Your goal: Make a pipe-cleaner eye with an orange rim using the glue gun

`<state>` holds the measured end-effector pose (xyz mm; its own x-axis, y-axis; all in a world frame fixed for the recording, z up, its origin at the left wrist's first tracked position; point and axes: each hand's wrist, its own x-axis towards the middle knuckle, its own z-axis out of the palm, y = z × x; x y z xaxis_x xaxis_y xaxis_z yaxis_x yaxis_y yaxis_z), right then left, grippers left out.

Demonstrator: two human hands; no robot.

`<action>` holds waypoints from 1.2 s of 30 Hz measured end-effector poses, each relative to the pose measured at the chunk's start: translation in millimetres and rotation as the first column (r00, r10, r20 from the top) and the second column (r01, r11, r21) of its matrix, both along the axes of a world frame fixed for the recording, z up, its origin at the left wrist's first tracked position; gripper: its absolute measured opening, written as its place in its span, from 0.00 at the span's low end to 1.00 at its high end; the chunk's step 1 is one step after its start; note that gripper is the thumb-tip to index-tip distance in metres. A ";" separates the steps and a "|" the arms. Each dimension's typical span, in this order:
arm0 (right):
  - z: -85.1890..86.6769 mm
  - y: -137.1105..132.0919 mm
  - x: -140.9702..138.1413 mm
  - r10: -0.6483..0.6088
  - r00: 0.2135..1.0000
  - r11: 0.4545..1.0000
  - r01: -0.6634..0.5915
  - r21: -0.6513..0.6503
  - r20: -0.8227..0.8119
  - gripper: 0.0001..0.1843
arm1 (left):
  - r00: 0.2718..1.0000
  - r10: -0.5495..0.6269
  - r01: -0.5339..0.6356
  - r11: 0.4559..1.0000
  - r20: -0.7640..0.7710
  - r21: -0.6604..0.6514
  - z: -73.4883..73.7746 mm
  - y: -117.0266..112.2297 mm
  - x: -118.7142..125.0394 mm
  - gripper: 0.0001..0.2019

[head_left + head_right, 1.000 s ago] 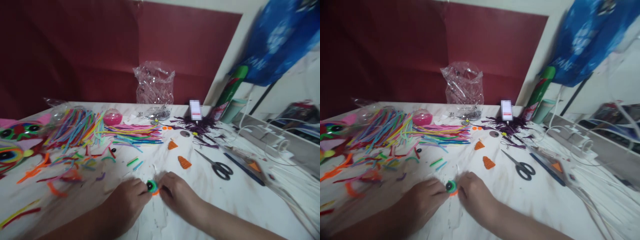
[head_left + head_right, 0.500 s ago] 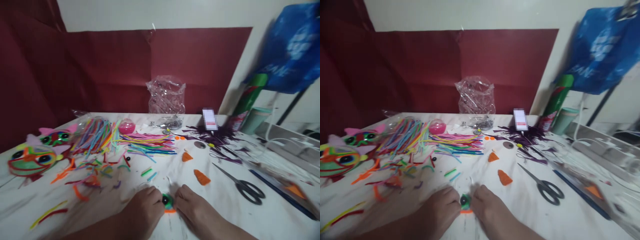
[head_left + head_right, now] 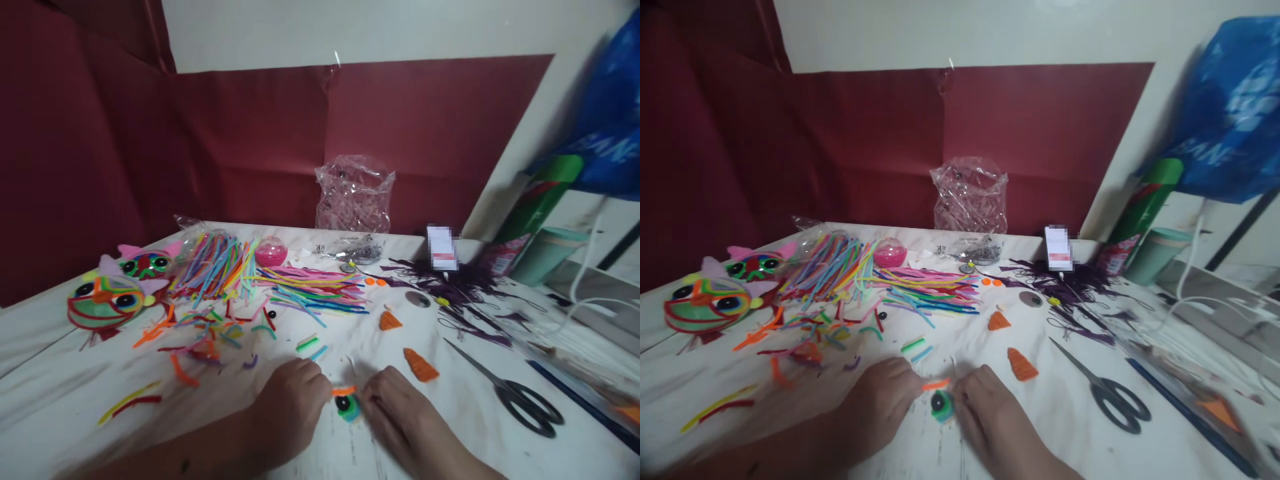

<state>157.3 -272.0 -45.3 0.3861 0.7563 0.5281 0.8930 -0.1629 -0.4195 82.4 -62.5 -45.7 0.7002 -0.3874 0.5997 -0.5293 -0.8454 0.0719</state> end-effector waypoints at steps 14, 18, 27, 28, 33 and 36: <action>-3.7 1.8 -4.2 0.018 1.000 0.998 -0.019 0.068 0.008 0.07 | 0.993 -0.113 0.106 0.986 -0.045 -0.131 0.5 -5.4 1.2 0.13; -1.3 3.1 -6.7 0.035 0.998 0.995 -0.040 0.088 0.057 0.08 | 0.979 -0.188 0.169 0.966 -0.083 -0.198 1.9 -5.8 2.3 0.12; -1.8 6.4 -13.3 0.050 0.987 0.995 -0.063 0.079 0.151 0.09 | 0.988 -0.117 0.112 0.992 -0.103 -0.055 -1.7 -11.2 -5.8 0.14; -2.2 6.5 -13.9 0.052 0.986 0.995 -0.065 0.077 0.158 0.09 | 0.991 -0.097 0.093 0.994 -0.097 -0.049 -2.4 -11.5 -6.0 0.15; -6.6 3.2 -13.1 0.051 0.985 0.995 -0.064 0.074 0.162 0.08 | 0.994 -0.042 0.038 0.999 -0.097 -0.039 -1.7 -9.8 -2.7 0.16; -7.6 0.0 -9.2 0.053 0.989 0.996 -0.062 0.059 0.141 0.07 | 0.993 -0.051 0.045 0.998 -0.110 -0.049 -0.4 -6.1 1.1 0.14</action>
<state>148.2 -272.0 -52.8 0.2626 0.7386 0.6209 0.9505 -0.0872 -0.2983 83.5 -68.5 -46.1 0.7448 -0.3958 0.5373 -0.5558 -0.8136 0.1710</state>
